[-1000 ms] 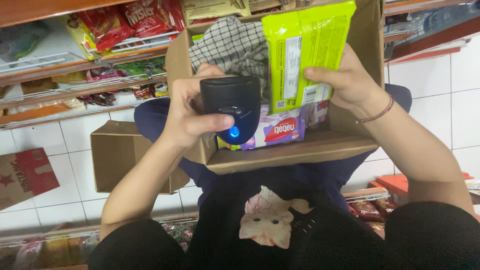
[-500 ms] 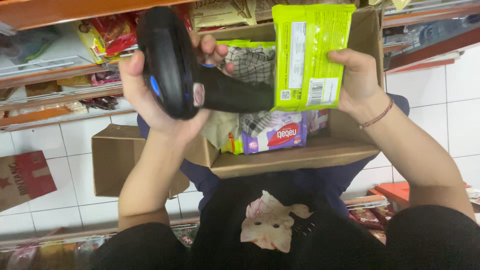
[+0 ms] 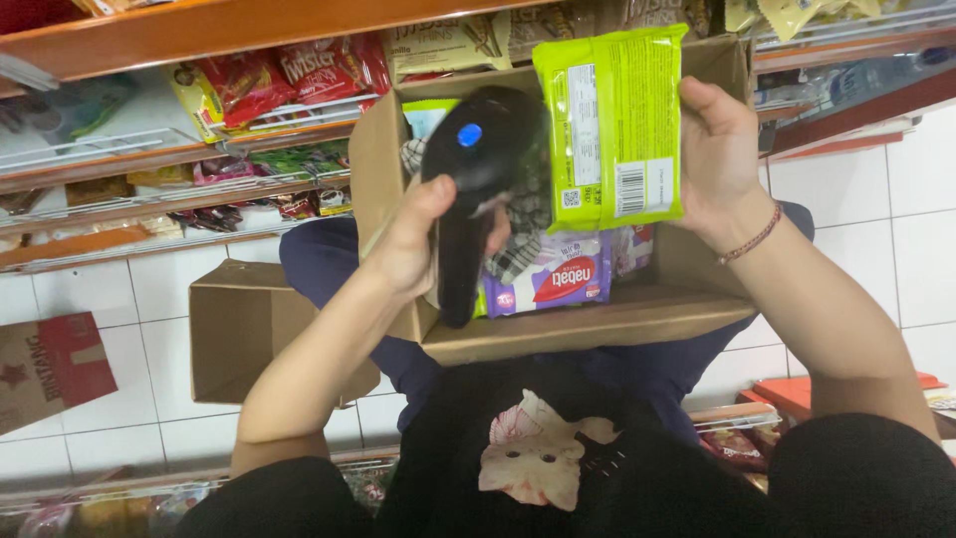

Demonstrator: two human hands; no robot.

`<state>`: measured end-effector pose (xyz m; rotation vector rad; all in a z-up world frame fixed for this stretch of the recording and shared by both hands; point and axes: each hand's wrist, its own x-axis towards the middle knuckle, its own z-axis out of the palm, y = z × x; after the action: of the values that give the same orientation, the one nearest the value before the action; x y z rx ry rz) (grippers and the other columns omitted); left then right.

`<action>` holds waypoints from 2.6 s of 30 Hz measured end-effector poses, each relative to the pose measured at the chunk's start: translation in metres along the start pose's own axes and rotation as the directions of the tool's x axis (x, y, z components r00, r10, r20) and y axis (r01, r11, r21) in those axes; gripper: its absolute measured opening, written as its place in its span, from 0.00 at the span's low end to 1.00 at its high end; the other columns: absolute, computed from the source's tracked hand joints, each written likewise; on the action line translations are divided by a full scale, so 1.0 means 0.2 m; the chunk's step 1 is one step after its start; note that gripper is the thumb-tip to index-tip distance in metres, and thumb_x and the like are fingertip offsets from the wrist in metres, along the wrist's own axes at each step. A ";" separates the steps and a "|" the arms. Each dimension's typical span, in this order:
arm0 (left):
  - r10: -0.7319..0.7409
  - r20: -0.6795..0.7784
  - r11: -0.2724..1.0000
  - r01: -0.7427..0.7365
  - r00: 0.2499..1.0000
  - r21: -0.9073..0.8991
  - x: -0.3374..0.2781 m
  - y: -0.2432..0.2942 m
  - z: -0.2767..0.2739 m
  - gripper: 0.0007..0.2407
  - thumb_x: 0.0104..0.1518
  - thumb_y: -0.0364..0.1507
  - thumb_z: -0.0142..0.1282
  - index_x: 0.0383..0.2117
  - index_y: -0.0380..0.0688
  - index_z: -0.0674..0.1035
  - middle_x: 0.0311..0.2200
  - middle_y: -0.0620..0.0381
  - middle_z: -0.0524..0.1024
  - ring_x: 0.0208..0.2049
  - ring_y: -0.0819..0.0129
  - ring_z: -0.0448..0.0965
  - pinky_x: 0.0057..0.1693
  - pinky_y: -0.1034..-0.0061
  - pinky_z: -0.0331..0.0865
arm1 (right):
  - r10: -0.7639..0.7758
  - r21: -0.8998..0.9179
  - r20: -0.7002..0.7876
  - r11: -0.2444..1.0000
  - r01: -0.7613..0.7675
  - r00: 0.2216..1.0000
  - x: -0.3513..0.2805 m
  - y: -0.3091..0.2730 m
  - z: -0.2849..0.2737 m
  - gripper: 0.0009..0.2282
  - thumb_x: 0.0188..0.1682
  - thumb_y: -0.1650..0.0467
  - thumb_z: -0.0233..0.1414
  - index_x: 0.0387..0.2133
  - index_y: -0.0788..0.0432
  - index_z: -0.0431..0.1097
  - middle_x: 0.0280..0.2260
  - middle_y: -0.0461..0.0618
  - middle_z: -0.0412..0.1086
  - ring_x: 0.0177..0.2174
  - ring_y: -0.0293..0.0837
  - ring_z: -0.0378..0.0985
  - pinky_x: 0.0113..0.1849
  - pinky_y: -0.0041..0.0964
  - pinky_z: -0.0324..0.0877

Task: The person removes snack packages from a cardboard box, wipes them with a cloth, scans them using a handheld scanner, and organizes them onto the convenience store shelves.

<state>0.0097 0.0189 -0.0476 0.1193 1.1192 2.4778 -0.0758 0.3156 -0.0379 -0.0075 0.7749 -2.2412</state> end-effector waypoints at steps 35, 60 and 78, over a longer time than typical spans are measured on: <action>-0.245 0.439 0.664 -0.180 0.865 0.725 0.01 0.18 0.25 0.33 0.41 0.33 0.76 0.55 0.34 0.73 0.49 0.50 0.78 0.50 0.63 0.77 0.60 0.68 0.71 | -0.139 -0.179 0.189 0.969 0.173 0.972 -0.04 0.00 0.07 0.39 0.51 0.53 0.46 0.70 0.68 0.51 0.61 0.73 0.60 0.57 0.67 0.67 0.60 0.60 0.63; 0.144 0.310 0.744 -0.309 0.940 0.592 -0.11 0.07 0.28 0.22 0.49 0.30 0.69 0.49 0.38 0.72 0.37 0.59 0.77 0.38 0.71 0.78 0.50 0.74 0.73 | -0.463 -0.528 0.205 0.689 0.495 0.863 -0.13 0.12 -0.33 0.35 0.50 0.60 0.60 0.69 0.49 0.48 0.64 0.50 0.56 0.62 0.50 0.58 0.59 0.50 0.59; 0.251 0.366 0.470 -0.444 0.896 0.763 -0.11 0.11 0.31 0.23 0.45 0.31 0.72 0.47 0.34 0.77 0.47 0.45 0.78 0.51 0.53 0.80 0.61 0.65 0.73 | -0.684 -0.725 0.394 0.179 0.665 0.614 0.02 0.08 -0.04 0.48 0.36 0.60 0.69 0.67 0.45 0.41 0.63 0.48 0.52 0.61 0.46 0.61 0.64 0.48 0.57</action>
<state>0.0368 0.0411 0.0130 0.9573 2.2799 1.8840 -0.0697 0.3087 -0.0542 -1.0129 2.1626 -2.3400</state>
